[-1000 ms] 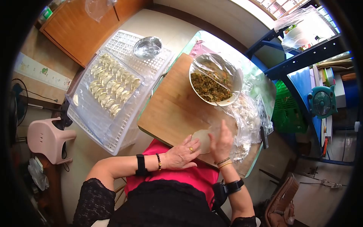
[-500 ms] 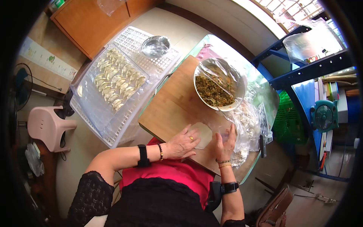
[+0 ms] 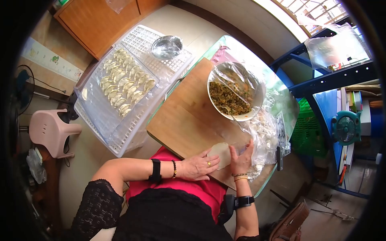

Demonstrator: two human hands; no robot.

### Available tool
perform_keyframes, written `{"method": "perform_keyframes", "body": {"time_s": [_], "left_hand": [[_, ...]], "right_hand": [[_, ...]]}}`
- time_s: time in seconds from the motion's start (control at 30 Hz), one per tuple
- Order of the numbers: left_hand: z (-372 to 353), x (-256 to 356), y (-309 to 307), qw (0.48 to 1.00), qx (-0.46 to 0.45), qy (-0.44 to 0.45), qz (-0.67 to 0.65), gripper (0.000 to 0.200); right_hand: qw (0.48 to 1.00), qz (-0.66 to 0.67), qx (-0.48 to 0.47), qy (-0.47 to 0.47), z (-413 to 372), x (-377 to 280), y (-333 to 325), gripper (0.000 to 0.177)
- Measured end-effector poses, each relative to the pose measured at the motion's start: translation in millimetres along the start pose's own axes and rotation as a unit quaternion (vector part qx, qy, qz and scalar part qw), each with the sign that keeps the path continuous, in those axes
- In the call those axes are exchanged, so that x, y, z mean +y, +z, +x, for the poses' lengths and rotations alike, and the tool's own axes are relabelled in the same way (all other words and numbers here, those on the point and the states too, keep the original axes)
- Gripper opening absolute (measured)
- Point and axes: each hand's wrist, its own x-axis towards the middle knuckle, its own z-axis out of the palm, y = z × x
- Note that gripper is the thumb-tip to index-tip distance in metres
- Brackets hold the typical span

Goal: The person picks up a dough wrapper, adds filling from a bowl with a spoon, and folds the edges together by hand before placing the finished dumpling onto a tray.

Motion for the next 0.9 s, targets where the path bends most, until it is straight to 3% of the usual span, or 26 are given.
{"method": "perform_keyframes", "body": {"time_s": [0.07, 0.2, 0.27, 0.33, 0.4, 0.47, 0.53, 0.6, 0.7, 0.9], "left_hand": [[0.8, 1.8, -2.2, 1.000, -0.003, -0.014, -0.011, 0.062], [-4.4, 1.9, -8.5, 0.999, 0.030, -0.018, -0.023, 0.061], [-8.3, 1.7, -9.0, 0.999, -0.004, -0.025, -0.019, 0.062], [-10.5, 0.8, -11.1, 0.999, -0.042, -0.031, -0.013, 0.062], [-13.6, 0.2, -13.8, 0.999, 0.002, -0.042, -0.017, 0.063], [-13.2, -2.0, -12.0, 0.999, 0.003, -0.034, -0.003, 0.064], [-6.6, -4.6, -15.8, 0.999, 0.009, -0.028, 0.017, 0.064], [-1.7, -3.9, -21.3, 0.993, -0.020, -0.113, -0.004, 0.066], [-1.8, -11.3, -11.0, 0.992, 0.047, -0.112, 0.031, 0.067], [2.6, 3.4, -6.0, 1.000, 0.011, 0.009, 0.026, 0.063]], "right_hand": [[1.000, 0.023, 0.001, 0.019, 2.8, 8.1, -2.0, 0.080], [0.996, 0.019, -0.058, -0.063, -11.1, -19.1, -13.0, 0.078], [0.992, 0.009, -0.091, -0.085, -25.1, -37.5, -3.0, 0.077], [0.965, -0.174, -0.047, -0.192, -32.0, -47.6, 11.1, 0.077], [0.964, -0.190, -0.008, -0.186, -15.9, -38.5, 16.5, 0.080], [0.992, -0.106, -0.035, -0.065, 9.6, -29.6, 9.6, 0.082], [0.989, -0.103, 0.021, -0.106, 20.6, -9.2, 11.3, 0.080], [0.997, 0.060, -0.003, 0.052, 19.2, -5.8, 9.1, 0.074], [0.999, 0.045, -0.003, -0.005, 5.2, -10.9, -8.7, 0.072], [0.991, -0.031, -0.062, -0.112, -36.5, -30.8, -19.0, 0.073]]}}
